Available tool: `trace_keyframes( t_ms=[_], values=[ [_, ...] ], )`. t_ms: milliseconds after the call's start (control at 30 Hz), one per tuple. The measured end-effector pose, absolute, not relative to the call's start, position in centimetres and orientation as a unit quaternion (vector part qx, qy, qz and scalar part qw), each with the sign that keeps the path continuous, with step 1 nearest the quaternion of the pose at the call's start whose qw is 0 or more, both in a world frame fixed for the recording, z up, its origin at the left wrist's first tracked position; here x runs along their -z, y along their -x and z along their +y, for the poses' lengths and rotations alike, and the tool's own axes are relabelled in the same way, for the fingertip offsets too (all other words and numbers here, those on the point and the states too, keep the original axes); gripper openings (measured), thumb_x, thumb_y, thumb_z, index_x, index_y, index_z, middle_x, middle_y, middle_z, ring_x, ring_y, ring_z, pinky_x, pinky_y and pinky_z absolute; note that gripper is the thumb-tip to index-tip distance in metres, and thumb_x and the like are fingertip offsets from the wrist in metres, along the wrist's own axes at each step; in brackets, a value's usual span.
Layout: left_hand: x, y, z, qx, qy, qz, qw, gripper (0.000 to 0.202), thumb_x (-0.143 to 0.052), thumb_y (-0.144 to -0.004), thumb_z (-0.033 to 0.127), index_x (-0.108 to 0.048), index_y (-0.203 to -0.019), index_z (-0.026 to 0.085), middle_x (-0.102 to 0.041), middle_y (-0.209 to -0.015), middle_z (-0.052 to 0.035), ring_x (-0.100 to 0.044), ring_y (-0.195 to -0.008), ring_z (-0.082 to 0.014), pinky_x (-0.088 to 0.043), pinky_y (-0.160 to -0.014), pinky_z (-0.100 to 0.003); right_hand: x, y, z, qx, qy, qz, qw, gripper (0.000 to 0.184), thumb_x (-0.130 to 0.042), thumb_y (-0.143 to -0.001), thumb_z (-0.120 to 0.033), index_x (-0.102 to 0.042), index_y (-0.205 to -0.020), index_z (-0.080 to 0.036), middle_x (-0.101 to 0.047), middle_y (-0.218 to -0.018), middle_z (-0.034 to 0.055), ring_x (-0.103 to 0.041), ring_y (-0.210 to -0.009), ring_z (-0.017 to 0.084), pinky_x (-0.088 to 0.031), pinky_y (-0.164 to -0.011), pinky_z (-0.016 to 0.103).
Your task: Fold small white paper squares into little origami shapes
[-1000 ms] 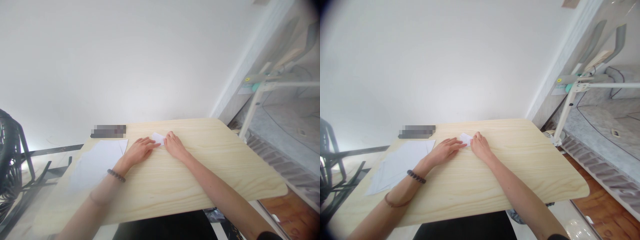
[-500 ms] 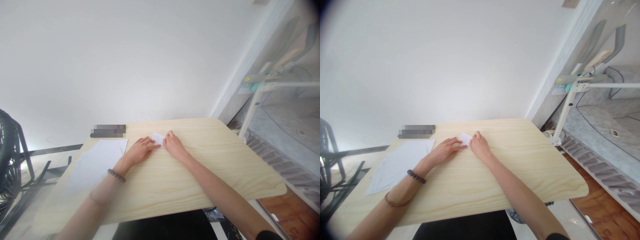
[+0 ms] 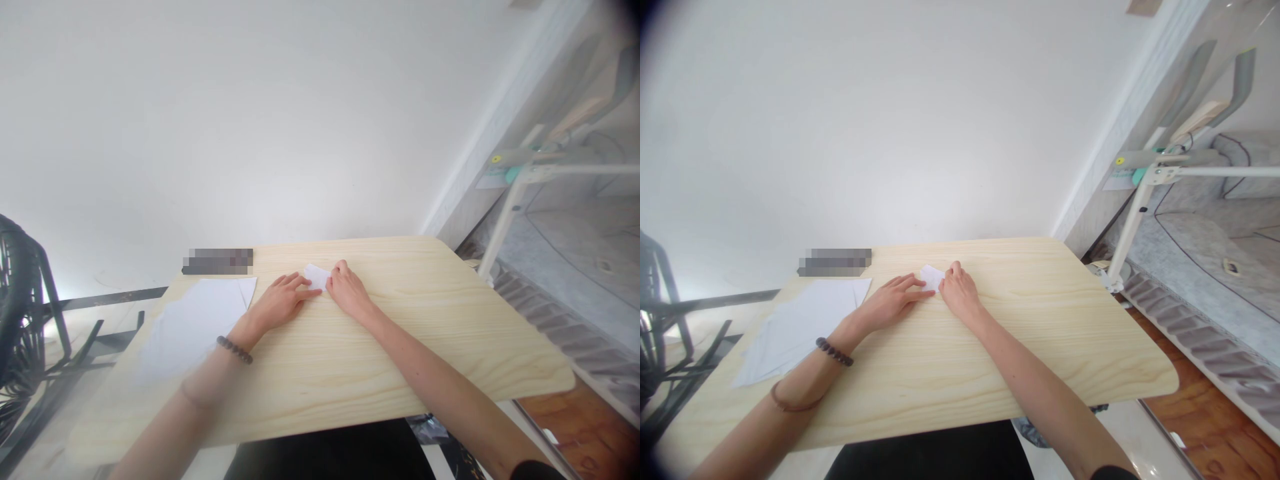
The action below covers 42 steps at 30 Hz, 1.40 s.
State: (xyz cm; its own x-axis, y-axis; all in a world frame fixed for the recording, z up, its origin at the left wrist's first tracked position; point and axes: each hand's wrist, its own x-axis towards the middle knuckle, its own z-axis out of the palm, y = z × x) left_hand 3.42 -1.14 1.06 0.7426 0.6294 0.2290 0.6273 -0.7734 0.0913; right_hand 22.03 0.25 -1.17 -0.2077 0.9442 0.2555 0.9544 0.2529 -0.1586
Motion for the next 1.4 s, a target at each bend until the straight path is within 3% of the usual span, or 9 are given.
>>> trace_keyframes(
  t_ms=[233, 400, 667, 833, 1000, 1100, 1200, 1400],
  values=[
    [-1.0, -3.4, -1.1, -0.119, -0.933, 0.340, 0.005, 0.038, -0.037, -0.083, 0.016, -0.048, -0.116, 0.031, -0.048, -0.113, -0.0043, -0.039, -0.110, -0.0196, -0.032, -0.093, -0.038, 1.5, -23.0, 0.2, -0.016, 0.579, -0.787, 0.211, 0.018, -0.035, -0.083, -0.025, -0.048, -0.091, -0.013, -0.042, -0.099, 0.0095, -0.050, -0.076, 0.015, -0.041, -0.071, 0.029],
    [-1.0, -3.4, -1.2, -0.123, -0.932, 0.340, 0.008, 0.041, -0.037, -0.082, 0.015, -0.046, -0.117, 0.034, -0.048, -0.113, -0.0033, -0.039, -0.110, -0.0196, -0.032, -0.093, -0.038, 1.9, -23.8, 0.1, -0.083, 0.548, -0.789, 0.264, 0.025, -0.051, -0.074, -0.035, -0.045, -0.090, -0.017, -0.039, -0.098, 0.0059, -0.049, -0.080, 0.014, -0.040, -0.076, 0.030],
    [-1.0, -3.4, -1.2, -0.126, -0.932, 0.339, 0.012, 0.038, -0.038, -0.082, 0.015, -0.050, -0.115, 0.030, -0.049, -0.113, -0.0044, -0.039, -0.110, -0.0196, -0.032, -0.093, -0.038, 1.5, -24.6, 1.2, -0.214, 0.525, -0.776, 0.276, 0.028, -0.054, -0.066, -0.017, -0.044, -0.092, -0.018, -0.037, -0.098, 0.0041, -0.043, -0.093, 0.014, -0.037, -0.082, 0.028],
    [-1.0, -3.1, -1.0, -0.130, -0.932, 0.338, 0.020, 0.036, -0.038, -0.083, 0.017, -0.051, -0.114, 0.029, -0.050, -0.115, -0.0042, -0.041, -0.110, -0.0187, -0.033, -0.093, -0.038, 0.7, -25.4, 1.5, -0.285, 0.525, -0.759, 0.260, 0.027, -0.048, -0.066, -0.008, -0.045, -0.091, -0.018, -0.035, -0.099, 0.0029, -0.045, -0.068, 0.007, -0.041, -0.069, 0.023],
    [-1.0, -2.4, -0.6, -0.134, -0.938, 0.316, 0.037, 0.032, -0.037, -0.084, 0.020, -0.053, -0.111, 0.028, -0.049, -0.121, -0.0021, -0.041, -0.113, -0.0186, -0.030, -0.097, -0.038, 0.2, -25.9, 1.5, -0.304, 0.523, -0.758, 0.244, 0.027, -0.047, -0.065, -0.005, -0.047, -0.089, -0.018, -0.037, -0.093, 0.0014, -0.043, -0.065, 0.006, -0.040, -0.064, 0.021],
    [-1.0, -2.3, -0.6, -0.132, -0.938, 0.318, 0.034, 0.032, -0.037, -0.084, 0.021, -0.053, -0.111, 0.027, -0.049, -0.121, -0.0025, -0.041, -0.114, -0.0191, -0.030, -0.097, -0.039, 0.4, -25.6, 1.3, -0.292, 0.528, -0.758, 0.248, 0.024, -0.050, -0.067, -0.012, -0.047, -0.090, -0.018, -0.038, -0.092, 0.0015, -0.044, -0.067, 0.007, -0.040, -0.065, 0.022],
    [-1.0, -2.5, -0.7, -0.129, -0.938, 0.320, 0.032, 0.032, -0.038, -0.084, 0.021, -0.052, -0.113, 0.027, -0.049, -0.121, -0.0032, -0.040, -0.115, -0.0200, -0.030, -0.097, -0.040, 1.0, -24.8, 0.8, -0.239, 0.542, -0.760, 0.267, 0.029, -0.057, -0.066, -0.029, -0.046, -0.091, -0.018, -0.039, -0.096, 0.0028, -0.046, -0.079, 0.011, -0.039, -0.075, 0.026],
    [-0.9, -2.6, -0.8, -0.121, -0.937, 0.325, 0.026, 0.035, -0.037, -0.084, 0.019, -0.050, -0.115, 0.027, -0.048, -0.122, -0.0038, -0.037, -0.117, -0.0211, -0.030, -0.096, -0.041, 1.8, -23.4, 0.3, -0.137, 0.579, -0.761, 0.258, 0.038, -0.060, -0.063, -0.041, -0.047, -0.090, -0.019, -0.041, -0.095, 0.0038, -0.045, -0.093, 0.017, -0.036, -0.083, 0.032]
  ],
)
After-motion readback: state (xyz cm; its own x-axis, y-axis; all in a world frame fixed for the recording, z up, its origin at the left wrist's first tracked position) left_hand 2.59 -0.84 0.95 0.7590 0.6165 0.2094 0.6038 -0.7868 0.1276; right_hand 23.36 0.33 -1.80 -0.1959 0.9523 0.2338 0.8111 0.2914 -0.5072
